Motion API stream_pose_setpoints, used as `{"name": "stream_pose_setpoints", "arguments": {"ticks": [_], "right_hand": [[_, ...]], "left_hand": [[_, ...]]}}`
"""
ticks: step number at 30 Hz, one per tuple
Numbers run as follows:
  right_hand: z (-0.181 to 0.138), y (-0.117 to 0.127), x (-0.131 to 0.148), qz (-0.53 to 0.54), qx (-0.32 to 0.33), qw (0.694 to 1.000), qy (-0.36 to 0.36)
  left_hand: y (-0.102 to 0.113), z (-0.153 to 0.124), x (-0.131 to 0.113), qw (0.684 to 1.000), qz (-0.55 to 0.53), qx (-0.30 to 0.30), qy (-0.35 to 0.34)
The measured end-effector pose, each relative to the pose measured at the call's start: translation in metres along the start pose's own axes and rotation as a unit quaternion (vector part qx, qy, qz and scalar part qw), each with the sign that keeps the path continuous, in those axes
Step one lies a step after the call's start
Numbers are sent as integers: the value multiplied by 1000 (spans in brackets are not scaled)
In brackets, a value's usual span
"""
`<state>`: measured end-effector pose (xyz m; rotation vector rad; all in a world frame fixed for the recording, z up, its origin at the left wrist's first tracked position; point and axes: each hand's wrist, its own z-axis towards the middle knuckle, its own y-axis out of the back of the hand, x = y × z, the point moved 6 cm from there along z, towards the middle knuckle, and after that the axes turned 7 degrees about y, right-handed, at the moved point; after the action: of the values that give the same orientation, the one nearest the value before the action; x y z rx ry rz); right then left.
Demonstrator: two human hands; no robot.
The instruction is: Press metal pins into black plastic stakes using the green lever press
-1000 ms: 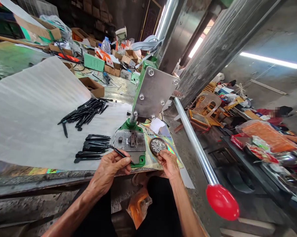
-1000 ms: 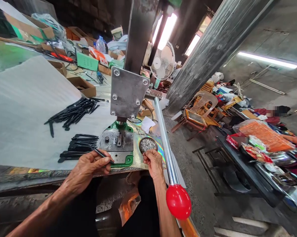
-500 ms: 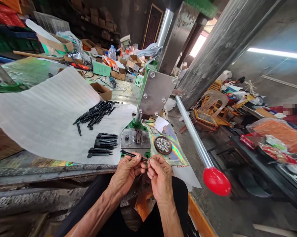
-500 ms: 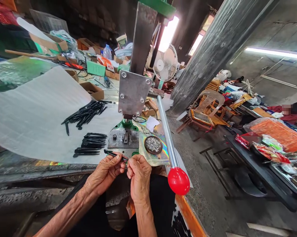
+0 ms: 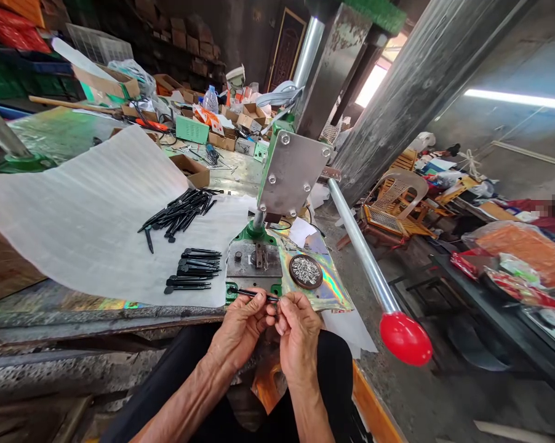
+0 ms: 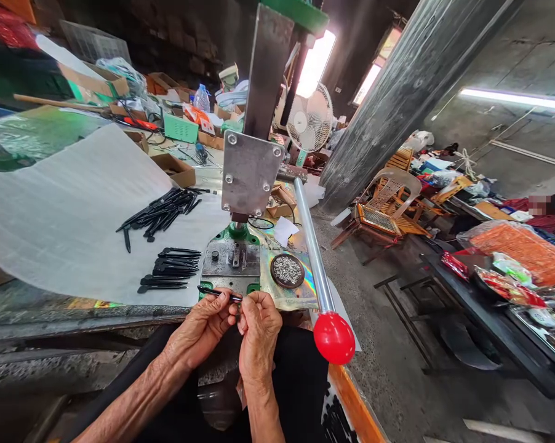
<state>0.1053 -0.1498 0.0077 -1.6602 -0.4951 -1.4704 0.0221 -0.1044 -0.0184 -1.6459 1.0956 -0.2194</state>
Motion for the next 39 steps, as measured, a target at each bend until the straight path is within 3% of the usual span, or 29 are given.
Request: {"name": "stream_pose_setpoints", "arguments": {"ticks": [8,13,21,26,34,39], "right_hand": [[-7,-1,-11,-114,-63,990,59],[-3,-8,-24,-74,-51,996,16],[22,-27,-36,27,-4,999,-46],[38,-38,-43,52,1,995,-86],[56,-40,-58,69,4,991,-119],[51,-18,-24,84,6,990,-114]], "left_hand": [[5,2,4,998,-11,-6,-68],[11,1,-11,987,82,-34,-131],[4,10,-63,909,323,-70,-255],[5,33,-78,876,394,-87,-264],[9,66,-91,862,441,-68,-242],[6,85,-102,820,503,-90,-257]]}}
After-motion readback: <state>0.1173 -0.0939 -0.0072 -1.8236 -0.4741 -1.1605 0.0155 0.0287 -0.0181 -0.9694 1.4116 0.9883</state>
